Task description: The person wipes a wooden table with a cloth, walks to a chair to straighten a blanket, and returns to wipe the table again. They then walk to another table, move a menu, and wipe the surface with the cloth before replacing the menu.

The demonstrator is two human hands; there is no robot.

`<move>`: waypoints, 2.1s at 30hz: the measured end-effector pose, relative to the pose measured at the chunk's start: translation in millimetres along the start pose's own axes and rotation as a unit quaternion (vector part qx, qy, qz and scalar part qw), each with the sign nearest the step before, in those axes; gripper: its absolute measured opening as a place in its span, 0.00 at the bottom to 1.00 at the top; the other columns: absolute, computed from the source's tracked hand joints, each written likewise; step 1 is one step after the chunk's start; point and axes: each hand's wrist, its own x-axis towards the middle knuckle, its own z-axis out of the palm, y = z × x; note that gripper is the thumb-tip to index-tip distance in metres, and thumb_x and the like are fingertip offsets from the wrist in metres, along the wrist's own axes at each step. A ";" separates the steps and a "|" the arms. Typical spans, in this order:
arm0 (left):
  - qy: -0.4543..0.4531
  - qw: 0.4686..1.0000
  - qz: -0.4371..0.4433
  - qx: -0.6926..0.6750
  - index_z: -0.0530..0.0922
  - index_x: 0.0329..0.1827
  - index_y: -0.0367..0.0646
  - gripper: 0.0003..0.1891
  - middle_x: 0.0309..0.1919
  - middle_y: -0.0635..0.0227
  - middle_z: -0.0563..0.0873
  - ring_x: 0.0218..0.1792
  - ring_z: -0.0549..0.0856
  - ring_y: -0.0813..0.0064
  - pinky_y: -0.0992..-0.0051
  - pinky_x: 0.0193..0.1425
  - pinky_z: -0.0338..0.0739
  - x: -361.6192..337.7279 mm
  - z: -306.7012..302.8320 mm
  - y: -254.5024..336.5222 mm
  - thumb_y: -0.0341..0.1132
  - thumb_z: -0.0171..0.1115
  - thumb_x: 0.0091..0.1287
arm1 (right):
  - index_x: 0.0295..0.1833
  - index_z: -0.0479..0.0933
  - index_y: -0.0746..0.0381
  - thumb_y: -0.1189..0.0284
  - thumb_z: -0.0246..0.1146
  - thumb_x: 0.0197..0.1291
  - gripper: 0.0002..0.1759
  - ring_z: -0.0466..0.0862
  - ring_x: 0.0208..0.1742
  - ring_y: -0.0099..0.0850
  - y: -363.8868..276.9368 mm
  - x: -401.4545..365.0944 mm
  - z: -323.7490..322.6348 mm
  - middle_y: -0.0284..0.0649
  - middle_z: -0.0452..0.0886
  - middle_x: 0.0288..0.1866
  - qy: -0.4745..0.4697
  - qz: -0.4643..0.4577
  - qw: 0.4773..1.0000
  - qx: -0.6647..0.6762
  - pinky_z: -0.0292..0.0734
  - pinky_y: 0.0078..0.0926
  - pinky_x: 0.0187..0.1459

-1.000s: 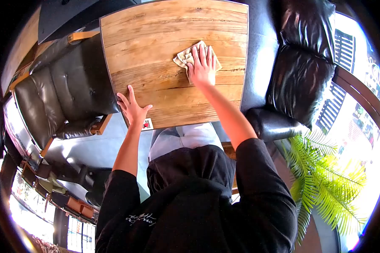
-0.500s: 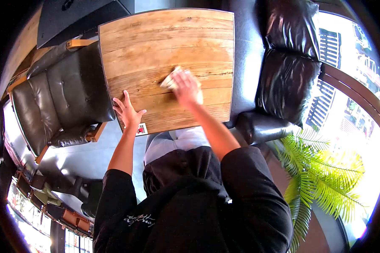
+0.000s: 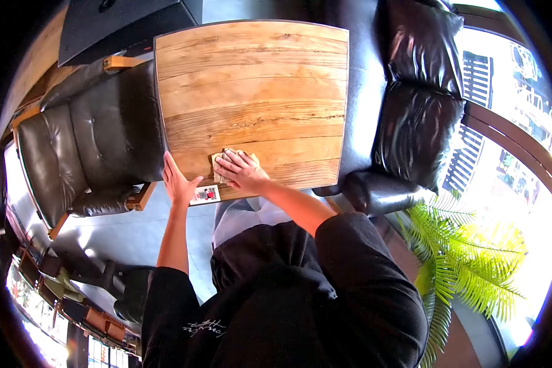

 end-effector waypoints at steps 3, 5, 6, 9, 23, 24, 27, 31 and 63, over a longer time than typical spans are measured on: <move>-0.026 0.991 -0.119 -0.056 0.36 0.84 0.48 0.75 0.83 0.55 0.50 0.78 0.59 0.48 0.55 0.80 0.59 -12.8 38.1 -11.7 0.38 0.88 0.38 | 0.82 0.57 0.39 0.50 0.59 0.68 0.39 0.54 0.85 0.36 37.2 20.3 -1.3 0.28 0.53 0.86 -0.041 -0.084 0.995 0.029 0.54 0.49 0.79; -0.049 0.984 -0.147 -0.083 0.33 0.84 0.49 0.78 0.83 0.56 0.48 0.79 0.58 0.48 0.52 0.80 0.59 -12.8 31.7 -4.1 0.36 0.89 0.37 | 0.83 0.54 0.39 0.48 0.56 0.69 0.39 0.52 0.85 0.36 55.9 54.2 -26.3 0.29 0.52 0.86 -0.103 -0.064 0.988 -0.092 0.52 0.48 0.80; -0.050 0.984 -0.147 -0.091 0.33 0.84 0.49 0.78 0.83 0.56 0.48 0.79 0.58 0.49 0.51 0.80 0.59 -12.9 32.7 -6.4 0.36 0.89 0.37 | 0.83 0.53 0.39 0.47 0.55 0.70 0.40 0.52 0.85 0.37 70.9 73.1 -34.3 0.30 0.51 0.86 -0.055 -0.016 0.992 -0.108 0.51 0.48 0.81; -0.033 0.984 -0.136 -0.110 0.35 0.85 0.51 0.77 0.83 0.57 0.50 0.79 0.58 0.49 0.51 0.78 0.61 -14.4 35.7 -13.2 0.36 0.89 0.36 | 0.84 0.52 0.39 0.44 0.52 0.71 0.39 0.51 0.85 0.43 138.8 144.4 -77.2 0.32 0.52 0.86 0.042 0.101 0.979 -0.171 0.47 0.48 0.82; 0.053 0.956 -0.043 -0.286 0.40 0.85 0.51 0.73 0.76 0.52 0.65 0.74 0.68 0.49 0.55 0.72 0.69 -22.6 70.2 -66.8 0.34 0.87 0.39 | 0.79 0.59 0.47 0.52 0.59 0.65 0.39 0.53 0.84 0.38 -9.2 181.1 -7.6 0.35 0.57 0.83 -0.029 -0.155 0.984 -0.082 0.53 0.52 0.78; 0.035 0.909 -0.064 -0.410 0.49 0.82 0.43 0.64 0.70 0.48 0.73 0.70 0.74 0.50 0.59 0.69 0.73 -22.6 62.9 -71.6 0.33 0.85 0.43 | 0.75 0.67 0.49 0.54 0.60 0.63 0.35 0.56 0.83 0.35 -26.6 164.5 15.6 0.33 0.62 0.81 -0.033 -0.224 0.972 -0.068 0.55 0.48 0.77; -0.114 0.900 -0.113 -0.404 0.60 0.73 0.39 0.52 0.64 0.49 0.79 0.63 0.81 0.50 0.60 0.63 0.78 -28.5 51.0 -93.5 0.34 0.84 0.46 | 0.74 0.71 0.49 0.52 0.60 0.64 0.33 0.57 0.83 0.31 -56.3 137.0 28.0 0.26 0.63 0.81 -0.053 -0.264 0.963 -0.025 0.50 0.40 0.80; -0.114 0.916 -0.118 -0.365 0.65 0.62 0.38 0.40 0.52 0.51 0.84 0.53 0.85 0.49 0.58 0.56 0.79 -48.8 67.5 -103.0 0.34 0.83 0.49 | 0.74 0.70 0.49 0.45 0.55 0.68 0.34 0.59 0.82 0.33 -32.0 179.1 29.8 0.30 0.65 0.79 -0.016 -0.279 0.960 -0.021 0.48 0.42 0.81; 0.069 0.564 -0.235 -0.788 0.70 0.68 0.38 0.24 0.54 0.64 0.81 0.54 0.81 0.75 0.75 0.55 0.78 -85.2 100.9 -151.1 0.28 0.61 0.70 | 0.49 0.83 0.61 0.57 0.61 0.59 0.21 0.75 0.67 0.43 -143.6 138.9 103.3 0.41 0.83 0.54 -0.089 -0.180 0.975 -0.091 0.54 0.47 0.79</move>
